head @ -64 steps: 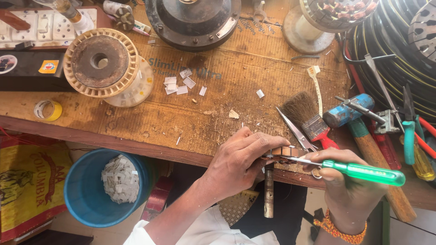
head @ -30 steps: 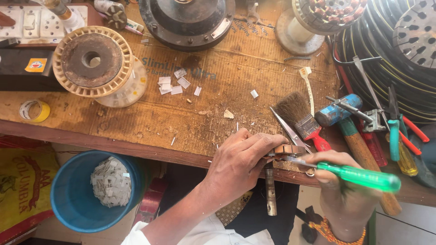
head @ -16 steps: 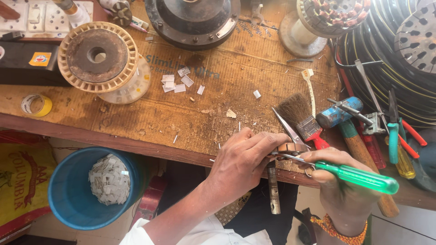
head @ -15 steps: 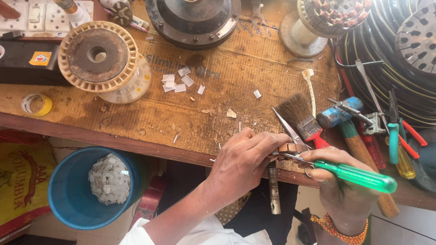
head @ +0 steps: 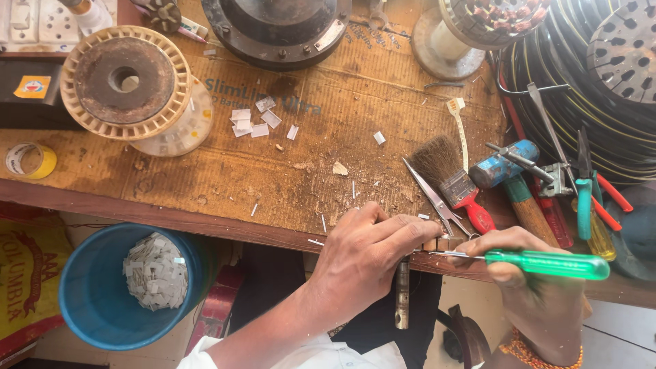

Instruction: The person uses a green-handled screwdriver to pry and adjust copper windings on a motor rotor. They rotate the rotor to access different slots and continue the adjustment process throughout the clip.

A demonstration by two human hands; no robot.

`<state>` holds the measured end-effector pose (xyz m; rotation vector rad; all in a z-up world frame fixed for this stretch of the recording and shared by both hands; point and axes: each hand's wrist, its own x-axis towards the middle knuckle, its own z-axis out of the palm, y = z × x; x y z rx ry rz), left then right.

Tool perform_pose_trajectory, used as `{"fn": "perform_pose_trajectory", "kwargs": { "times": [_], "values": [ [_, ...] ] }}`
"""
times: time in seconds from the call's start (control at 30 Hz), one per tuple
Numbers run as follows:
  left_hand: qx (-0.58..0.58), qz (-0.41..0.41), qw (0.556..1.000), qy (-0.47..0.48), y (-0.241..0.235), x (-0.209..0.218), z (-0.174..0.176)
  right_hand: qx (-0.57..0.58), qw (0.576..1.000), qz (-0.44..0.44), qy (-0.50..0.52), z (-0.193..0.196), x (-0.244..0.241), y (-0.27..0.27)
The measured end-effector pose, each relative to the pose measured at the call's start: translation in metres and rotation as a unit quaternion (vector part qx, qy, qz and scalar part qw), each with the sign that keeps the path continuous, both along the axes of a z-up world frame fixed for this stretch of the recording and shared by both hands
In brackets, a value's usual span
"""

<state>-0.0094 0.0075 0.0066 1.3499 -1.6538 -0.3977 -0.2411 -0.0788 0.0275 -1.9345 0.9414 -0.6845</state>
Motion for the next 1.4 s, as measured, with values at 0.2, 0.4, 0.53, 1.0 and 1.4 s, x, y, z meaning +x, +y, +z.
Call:
{"fn": "perform_pose_trajectory", "kwargs": {
  "times": [0.2, 0.4, 0.53, 1.0, 1.4],
  "values": [
    [0.016, 0.014, 1.000, 0.009, -0.003, -0.002, 0.001, -0.040, 0.997, -0.063, 0.031, -0.018, -0.006, 0.015],
    [0.036, 0.031, 0.999, 0.023, -0.001, -0.003, 0.004, -0.140, 0.985, -0.035, -0.096, -0.031, 0.014, 0.038],
    [0.040, 0.036, 0.996, 0.064, -0.002, -0.002, 0.002, -0.242, 0.967, -0.020, -0.080, -0.039, 0.020, 0.042],
    [0.054, 0.032, 0.994, 0.091, -0.005, 0.012, -0.016, -0.179, 0.900, -0.237, -0.320, -0.042, 0.044, 0.030],
    [0.009, -0.092, 0.995, 0.030, 0.002, 0.022, -0.010, -0.009, 0.960, -0.156, -0.231, -0.018, 0.096, -0.013]
  ]
}}
